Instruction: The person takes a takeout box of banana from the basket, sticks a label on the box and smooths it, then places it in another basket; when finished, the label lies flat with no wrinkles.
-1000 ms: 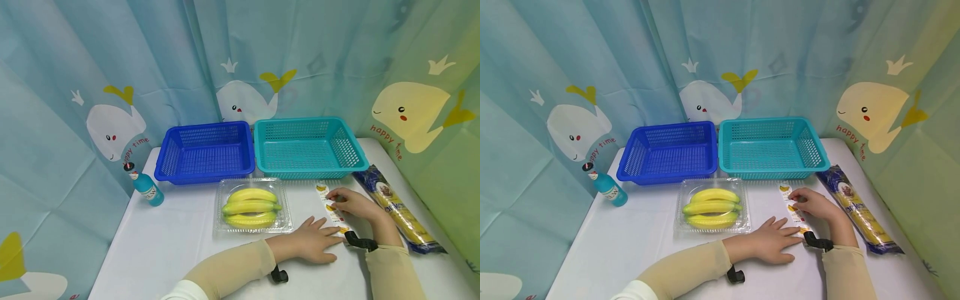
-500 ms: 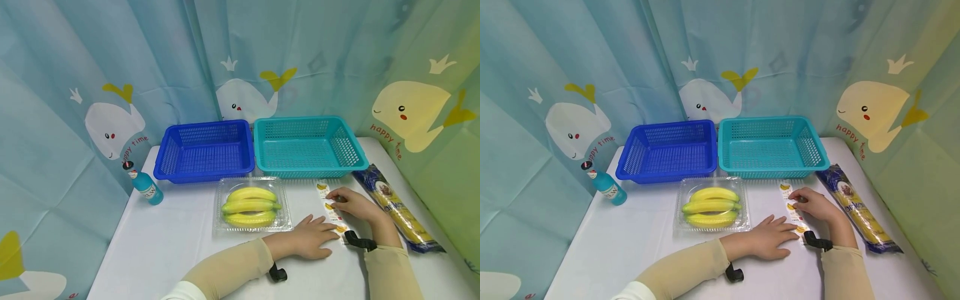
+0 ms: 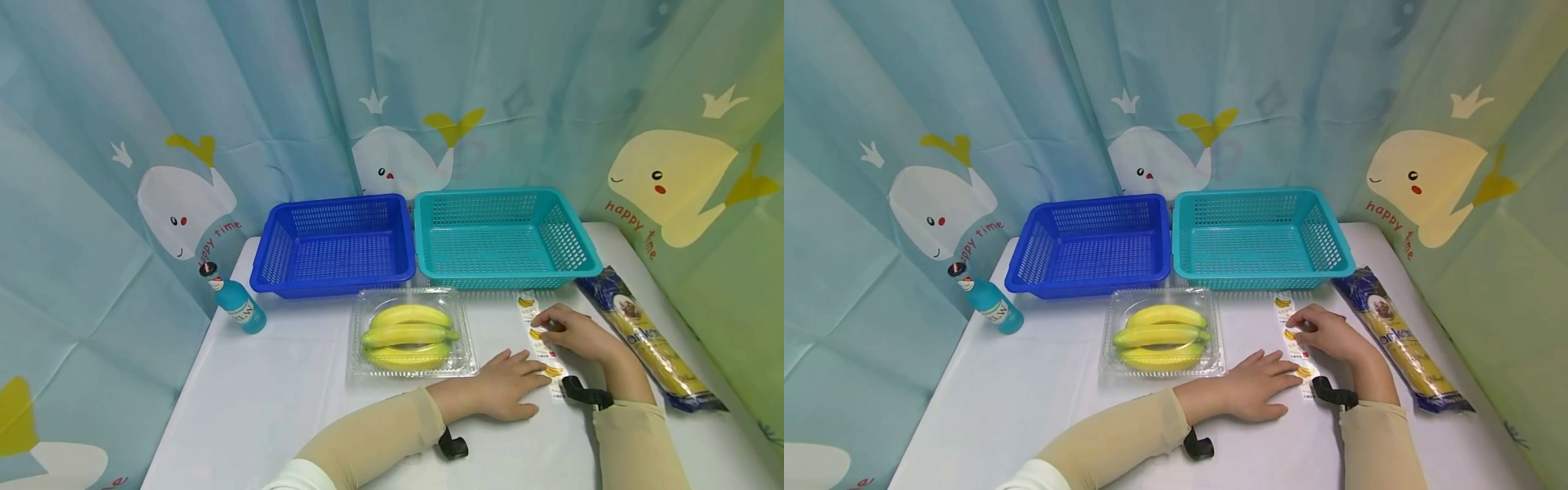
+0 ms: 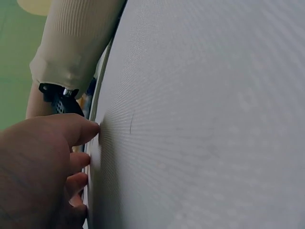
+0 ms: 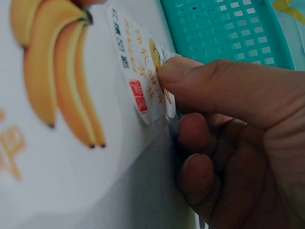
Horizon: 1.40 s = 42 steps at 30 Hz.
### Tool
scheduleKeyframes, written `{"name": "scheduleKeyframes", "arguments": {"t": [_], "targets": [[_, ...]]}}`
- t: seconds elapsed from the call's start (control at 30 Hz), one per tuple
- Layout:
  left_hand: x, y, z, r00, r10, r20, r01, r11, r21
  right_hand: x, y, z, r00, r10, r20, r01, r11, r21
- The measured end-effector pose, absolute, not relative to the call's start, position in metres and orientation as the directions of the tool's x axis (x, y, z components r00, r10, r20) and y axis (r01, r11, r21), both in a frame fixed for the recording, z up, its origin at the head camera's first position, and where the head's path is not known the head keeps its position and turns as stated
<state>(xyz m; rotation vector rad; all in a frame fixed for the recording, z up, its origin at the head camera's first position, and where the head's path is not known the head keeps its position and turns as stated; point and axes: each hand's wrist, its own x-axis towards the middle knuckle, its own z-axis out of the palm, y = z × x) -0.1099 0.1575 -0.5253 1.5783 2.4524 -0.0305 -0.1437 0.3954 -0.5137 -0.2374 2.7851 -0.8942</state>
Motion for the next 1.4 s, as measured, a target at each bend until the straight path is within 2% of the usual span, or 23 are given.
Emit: {"name": "scheduleKeyframes", "arguments": {"t": [0.43,1.4], "targets": [[-0.1090,0.1570,-0.5248,-0.382,0.901,-0.207,0.908,0.407,0.098,-0.1411,0.3930,-0.5154,-0.963,-0.242,-0.117,-0.132,0.805,-0.578],[-0.1104,0.1560,-0.5239,-0.382,0.902,-0.202,0.913,0.403,0.072,-0.1432,0.3856,-0.5082,-0.961,-0.246,-0.126,-0.133,0.812,-0.568]]}}
